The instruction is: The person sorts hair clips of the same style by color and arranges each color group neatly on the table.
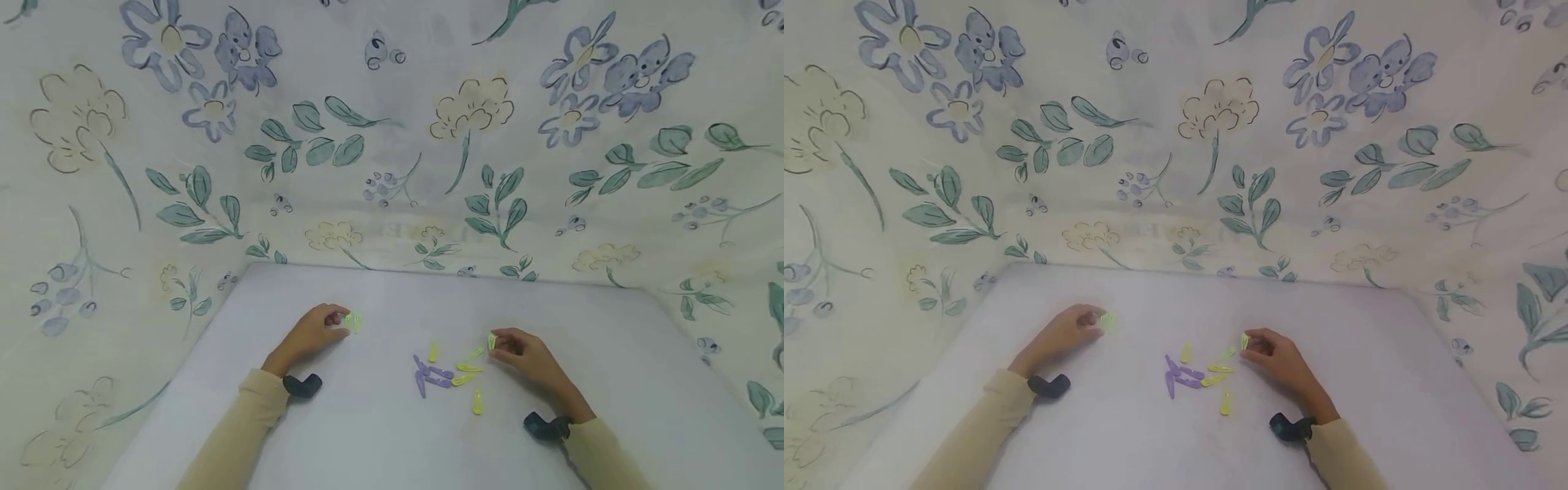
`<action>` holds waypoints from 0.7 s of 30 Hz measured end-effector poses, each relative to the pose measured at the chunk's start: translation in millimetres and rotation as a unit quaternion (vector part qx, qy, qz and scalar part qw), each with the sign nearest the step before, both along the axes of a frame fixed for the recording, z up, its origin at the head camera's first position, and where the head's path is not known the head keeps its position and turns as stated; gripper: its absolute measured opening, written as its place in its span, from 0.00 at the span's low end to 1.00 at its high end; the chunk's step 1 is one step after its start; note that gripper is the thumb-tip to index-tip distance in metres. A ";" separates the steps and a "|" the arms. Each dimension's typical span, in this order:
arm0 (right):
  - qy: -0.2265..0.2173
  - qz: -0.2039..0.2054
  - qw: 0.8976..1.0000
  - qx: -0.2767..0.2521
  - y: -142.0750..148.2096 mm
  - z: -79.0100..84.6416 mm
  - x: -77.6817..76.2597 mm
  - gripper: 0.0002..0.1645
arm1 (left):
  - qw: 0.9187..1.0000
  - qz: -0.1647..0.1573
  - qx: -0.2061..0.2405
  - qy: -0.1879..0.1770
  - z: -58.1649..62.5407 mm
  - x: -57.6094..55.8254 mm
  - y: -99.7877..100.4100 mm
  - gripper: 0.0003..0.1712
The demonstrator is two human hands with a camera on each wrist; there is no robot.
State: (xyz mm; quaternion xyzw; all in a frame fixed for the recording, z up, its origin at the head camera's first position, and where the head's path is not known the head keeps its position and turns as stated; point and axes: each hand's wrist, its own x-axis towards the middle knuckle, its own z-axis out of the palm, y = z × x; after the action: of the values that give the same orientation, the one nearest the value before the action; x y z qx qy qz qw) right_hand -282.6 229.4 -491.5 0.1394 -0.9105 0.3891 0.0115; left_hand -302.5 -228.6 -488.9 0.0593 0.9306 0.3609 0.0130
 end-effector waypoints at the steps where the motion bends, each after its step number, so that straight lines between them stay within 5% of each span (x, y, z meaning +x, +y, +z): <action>1: -0.003 -0.002 1.000 -0.003 -2.0 -0.4 -0.3 0.27 | 1.000 -0.001 -0.004 0.003 0.7 0.4 -2.1 0.25; 11: -0.005 -0.005 1.000 -0.011 -12.8 -13.8 10.0 0.25 | 1.000 -0.015 -0.011 -0.002 -5.7 15.7 -12.9 0.24; 21: -0.006 -0.024 1.000 -0.001 -5.9 -3.5 2.7 0.25 | 0.999 -0.023 -0.010 0.024 -2.7 3.0 -3.6 0.25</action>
State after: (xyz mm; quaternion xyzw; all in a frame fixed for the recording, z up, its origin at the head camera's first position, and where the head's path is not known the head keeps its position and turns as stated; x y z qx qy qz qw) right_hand -279.9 223.6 -495.1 0.1148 -0.9132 0.3906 0.0157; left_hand -299.4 -232.2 -491.6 0.0892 0.9326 0.3497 -0.0001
